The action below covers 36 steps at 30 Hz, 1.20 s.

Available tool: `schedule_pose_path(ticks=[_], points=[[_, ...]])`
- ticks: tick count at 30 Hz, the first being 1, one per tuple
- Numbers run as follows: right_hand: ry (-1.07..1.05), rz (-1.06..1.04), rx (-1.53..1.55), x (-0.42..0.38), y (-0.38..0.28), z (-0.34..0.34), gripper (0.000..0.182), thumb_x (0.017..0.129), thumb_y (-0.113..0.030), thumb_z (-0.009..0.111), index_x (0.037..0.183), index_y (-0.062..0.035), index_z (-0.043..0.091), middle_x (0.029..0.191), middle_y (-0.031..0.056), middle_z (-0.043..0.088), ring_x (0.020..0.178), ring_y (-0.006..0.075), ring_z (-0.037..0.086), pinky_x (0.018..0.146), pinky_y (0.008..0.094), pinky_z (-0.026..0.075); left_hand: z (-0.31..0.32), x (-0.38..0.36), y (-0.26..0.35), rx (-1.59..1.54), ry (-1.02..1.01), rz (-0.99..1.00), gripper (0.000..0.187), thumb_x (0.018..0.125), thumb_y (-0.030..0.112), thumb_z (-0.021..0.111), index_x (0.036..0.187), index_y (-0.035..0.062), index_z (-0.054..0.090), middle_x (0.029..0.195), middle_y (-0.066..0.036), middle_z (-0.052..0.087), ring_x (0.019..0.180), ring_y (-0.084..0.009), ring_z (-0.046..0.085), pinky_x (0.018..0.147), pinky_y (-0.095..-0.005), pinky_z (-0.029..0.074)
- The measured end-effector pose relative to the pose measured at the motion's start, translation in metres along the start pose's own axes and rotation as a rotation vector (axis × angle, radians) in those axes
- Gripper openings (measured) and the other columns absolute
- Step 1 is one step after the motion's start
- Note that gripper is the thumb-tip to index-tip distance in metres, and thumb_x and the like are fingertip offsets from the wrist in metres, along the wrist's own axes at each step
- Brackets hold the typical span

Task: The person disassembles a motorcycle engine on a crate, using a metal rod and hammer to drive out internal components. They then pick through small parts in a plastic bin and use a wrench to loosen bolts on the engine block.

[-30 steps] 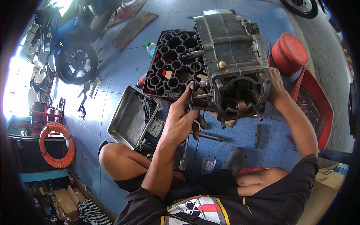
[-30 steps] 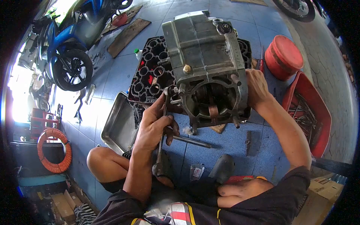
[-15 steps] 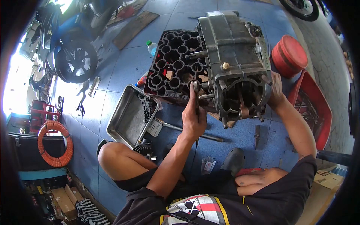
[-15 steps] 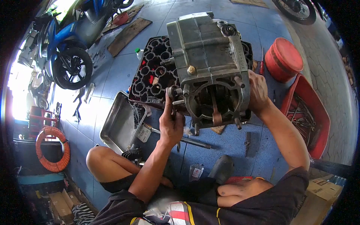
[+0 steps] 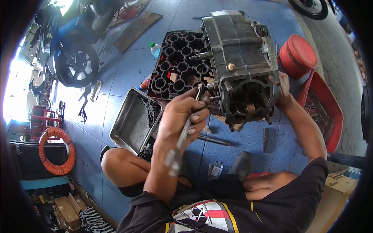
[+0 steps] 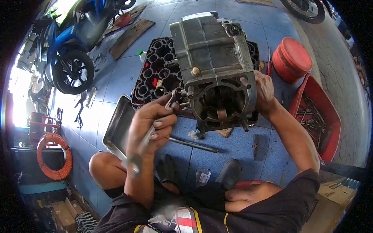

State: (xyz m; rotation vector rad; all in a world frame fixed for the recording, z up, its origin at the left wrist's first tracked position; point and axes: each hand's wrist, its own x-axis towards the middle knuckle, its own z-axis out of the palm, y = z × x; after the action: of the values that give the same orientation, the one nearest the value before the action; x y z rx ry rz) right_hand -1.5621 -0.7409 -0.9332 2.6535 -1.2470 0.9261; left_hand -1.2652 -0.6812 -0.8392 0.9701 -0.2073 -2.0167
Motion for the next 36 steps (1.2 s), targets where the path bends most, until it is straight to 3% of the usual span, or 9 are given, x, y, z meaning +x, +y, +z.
schedule_pose_path(ticks=[2,5,12,16,17,18,21,28,36], points=[[0.091,-0.051,-0.009,-0.001,0.004,0.003,0.02,0.083,-0.016,0.058,0.097,-0.0041,0.064,0.089,0.0149,0.064,0.081,0.0329,0.064,0.066,0.0431,0.052,0.001,-0.003,-0.005,0.163,-0.014,0.078,0.016,0.084,-0.004,0.04,0.099,0.0002,0.046,0.069,-0.006,0.049,0.038,-0.0084,0.037,0.03,-0.025,0.033],[0.027,0.035,0.036,-0.002,0.005,0.004,0.018,0.084,-0.017,0.058,0.096,-0.0042,0.065,0.089,0.014,0.064,0.079,0.0321,0.063,0.065,0.0436,0.051,-0.015,-0.001,-0.042,0.472,0.014,0.326,0.068,0.08,-0.009,0.041,0.145,0.0057,0.033,0.078,-0.006,0.058,0.045,-0.0091,0.047,0.037,-0.0238,0.04],[0.024,0.027,0.034,0.003,0.001,0.001,0.018,0.081,-0.018,0.06,0.093,-0.0045,0.064,0.089,0.0128,0.063,0.077,0.0319,0.062,0.063,0.0435,0.051,-0.087,0.066,-0.091,1.108,0.033,1.016,0.081,0.079,-0.01,0.037,0.153,0.008,0.011,0.095,-0.01,0.065,0.062,-0.0113,0.056,0.057,-0.0263,0.047],[0.043,-0.083,-0.038,-0.006,0.012,0.005,0.02,0.077,-0.016,0.063,0.094,-0.0046,0.063,0.086,0.0139,0.062,0.076,0.0331,0.062,0.061,0.0437,0.05,-0.066,0.036,-0.073,1.093,-0.008,0.773,0.082,0.076,-0.01,0.038,0.152,0.0041,0.01,0.099,-0.013,0.065,0.063,-0.0136,0.057,0.059,-0.0258,0.048],[0.057,-0.121,-0.078,-0.008,0.014,0.007,0.019,0.076,-0.015,0.063,0.092,-0.0043,0.063,0.085,0.0143,0.062,0.076,0.0337,0.062,0.061,0.0441,0.049,-0.04,0.016,-0.059,0.818,-0.009,0.515,0.087,0.074,-0.015,0.037,0.154,0.0103,0.014,0.094,-0.011,0.06,0.061,-0.0082,0.052,0.049,-0.022,0.043],[0.054,-0.122,-0.071,-0.006,0.007,0.004,0.019,0.076,-0.015,0.063,0.092,-0.0043,0.063,0.085,0.0143,0.062,0.076,0.0337,0.062,0.061,0.0441,0.049,-0.019,-0.005,-0.036,0.617,0.002,0.246,0.076,0.073,-0.011,0.04,0.147,-0.0001,0.023,0.098,-0.015,0.058,0.053,-0.0121,0.052,0.037,-0.0235,0.042],[-0.117,0.026,-0.141,0.004,-0.003,-0.011,0.015,0.076,-0.015,0.064,0.086,-0.0035,0.062,0.08,0.0145,0.062,0.072,0.0346,0.062,0.061,0.0453,0.047,-0.008,-0.008,-0.012,0.038,-0.114,0.066,0.053,0.077,-0.004,0.035,0.131,-0.0012,0.041,0.091,-0.012,0.05,0.046,-0.0051,0.04,0.027,-0.0187,0.037],[-0.126,0.117,-0.053,0.002,0.003,-0.004,0.016,0.084,-0.018,0.058,0.081,-0.0029,0.06,0.074,0.0159,0.06,0.069,0.0359,0.061,0.062,0.0465,0.046,-0.015,-0.01,-0.039,0.253,-0.002,0.264,0.07,0.074,-0.006,0.038,0.142,0.0023,0.029,0.081,-0.009,0.049,0.041,-0.0117,0.042,0.03,-0.026,0.038],[-0.11,0.066,-0.069,0.006,-0.006,-0.009,0.02,0.088,-0.021,0.055,0.081,-0.0026,0.061,0.072,0.0172,0.06,0.069,0.0373,0.061,0.061,0.0472,0.046,-0.056,0.026,-0.079,0.448,-0.057,0.573,0.089,0.071,-0.016,0.035,0.153,0.0133,0.015,0.086,-0.008,0.058,0.044,-0.0064,0.045,0.036,-0.0205,0.038]])
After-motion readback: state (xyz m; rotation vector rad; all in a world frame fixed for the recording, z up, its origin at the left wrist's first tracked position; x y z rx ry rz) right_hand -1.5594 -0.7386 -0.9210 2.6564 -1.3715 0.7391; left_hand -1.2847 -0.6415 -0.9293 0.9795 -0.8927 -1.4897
